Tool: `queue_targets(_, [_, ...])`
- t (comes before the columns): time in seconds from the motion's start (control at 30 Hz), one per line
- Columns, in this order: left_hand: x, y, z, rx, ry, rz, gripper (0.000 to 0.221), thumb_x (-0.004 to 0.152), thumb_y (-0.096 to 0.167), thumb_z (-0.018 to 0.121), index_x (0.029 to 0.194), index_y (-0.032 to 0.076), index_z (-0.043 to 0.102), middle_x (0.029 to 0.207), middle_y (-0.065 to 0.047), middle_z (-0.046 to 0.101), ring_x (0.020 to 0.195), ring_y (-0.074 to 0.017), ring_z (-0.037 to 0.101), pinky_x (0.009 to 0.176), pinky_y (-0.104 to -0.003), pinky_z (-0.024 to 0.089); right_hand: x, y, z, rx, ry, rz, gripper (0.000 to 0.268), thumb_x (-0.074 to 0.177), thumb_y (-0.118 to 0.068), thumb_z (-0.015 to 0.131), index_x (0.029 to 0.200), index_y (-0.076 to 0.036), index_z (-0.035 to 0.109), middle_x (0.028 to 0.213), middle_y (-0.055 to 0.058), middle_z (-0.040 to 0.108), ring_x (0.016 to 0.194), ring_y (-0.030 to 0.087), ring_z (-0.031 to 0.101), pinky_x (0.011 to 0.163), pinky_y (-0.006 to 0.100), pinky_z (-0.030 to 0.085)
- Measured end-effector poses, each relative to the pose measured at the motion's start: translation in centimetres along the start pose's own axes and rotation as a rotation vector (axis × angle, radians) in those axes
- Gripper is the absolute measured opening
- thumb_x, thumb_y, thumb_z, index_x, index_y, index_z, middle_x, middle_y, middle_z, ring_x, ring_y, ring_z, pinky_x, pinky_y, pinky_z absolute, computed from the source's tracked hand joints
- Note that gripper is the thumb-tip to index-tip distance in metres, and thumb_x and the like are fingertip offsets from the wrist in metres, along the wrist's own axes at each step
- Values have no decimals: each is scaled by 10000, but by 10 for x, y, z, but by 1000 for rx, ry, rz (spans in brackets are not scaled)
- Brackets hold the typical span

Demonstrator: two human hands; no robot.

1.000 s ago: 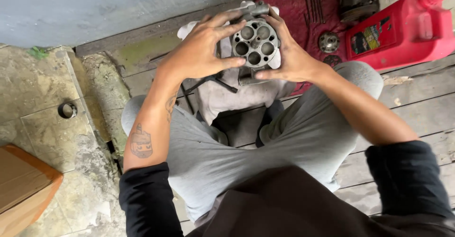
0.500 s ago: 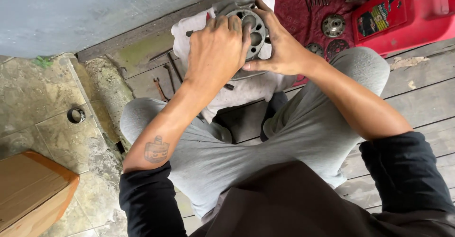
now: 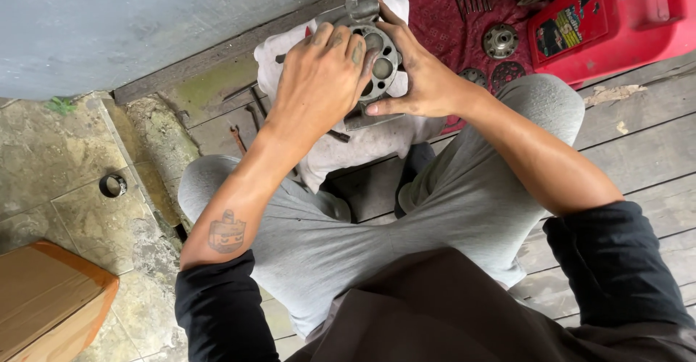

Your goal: Inspecting and assembling the internal components of a mechanical pump or compressor

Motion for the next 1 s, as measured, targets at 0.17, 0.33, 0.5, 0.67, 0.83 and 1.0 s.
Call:
queue_targets(0.17, [-12,-42,9,-424,-76,-142,366,1093,378,571,1149,17,550,1029,-156,611,987,-327,644,981,-518,543,2,-4,-1,43,-13,-9,1145,790,-308,939,1575,14,171,1705,253,42,1612,453,109,1335,587,183])
queue_targets(0.33, [-38,-55,60,-893,-509,-218,1699,397,296,1139,1637,278,-22,1735,-170,34,1569,-467,220,1229,-673,271,2,-7,-2,-33,-7,-29,1267,748,-342,983,1608,-50,99,1712,248,-12,1626,465,60,1341,640,180])
queue_targets(0.5, [-38,-53,66,-898,-280,-238,1402,497,392,1094,1605,195,258,1634,-179,244,1465,-466,408,1210,-616,379,8,-28,-9,-92,15,-139,1058,815,-330,939,1586,-30,280,1683,217,190,1604,456,139,1334,652,217])
queue_targets(0.67, [-35,-59,68,-894,-221,-223,1333,536,434,1097,1584,198,308,1565,-166,350,1379,-449,500,1171,-611,420,26,-57,-24,-41,1,-244,422,1031,-150,665,1375,75,571,1453,321,559,1452,472,452,1211,621,399])
queue_targets(0.83, [-37,-57,93,-849,-281,-262,1438,512,491,1104,1615,175,238,1635,-200,258,1439,-512,422,1168,-713,343,38,-49,-14,-74,-85,-314,380,1081,-183,569,1380,51,559,1450,287,579,1450,454,468,1267,662,254])
queue_targets(1.0, [-37,-57,78,-926,-230,-253,1370,498,405,1114,1584,187,306,1581,-166,316,1371,-465,509,1158,-621,421,41,-58,-16,29,14,-265,193,1004,2,672,1163,111,665,1148,194,742,842,291,714,1321,554,225])
Point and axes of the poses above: each hand's wrist, its own x-axis towards the middle knuckle, its own z-axis out of the palm, y = z × x, the point moved 7 cm from there along x, towards the middle knuckle
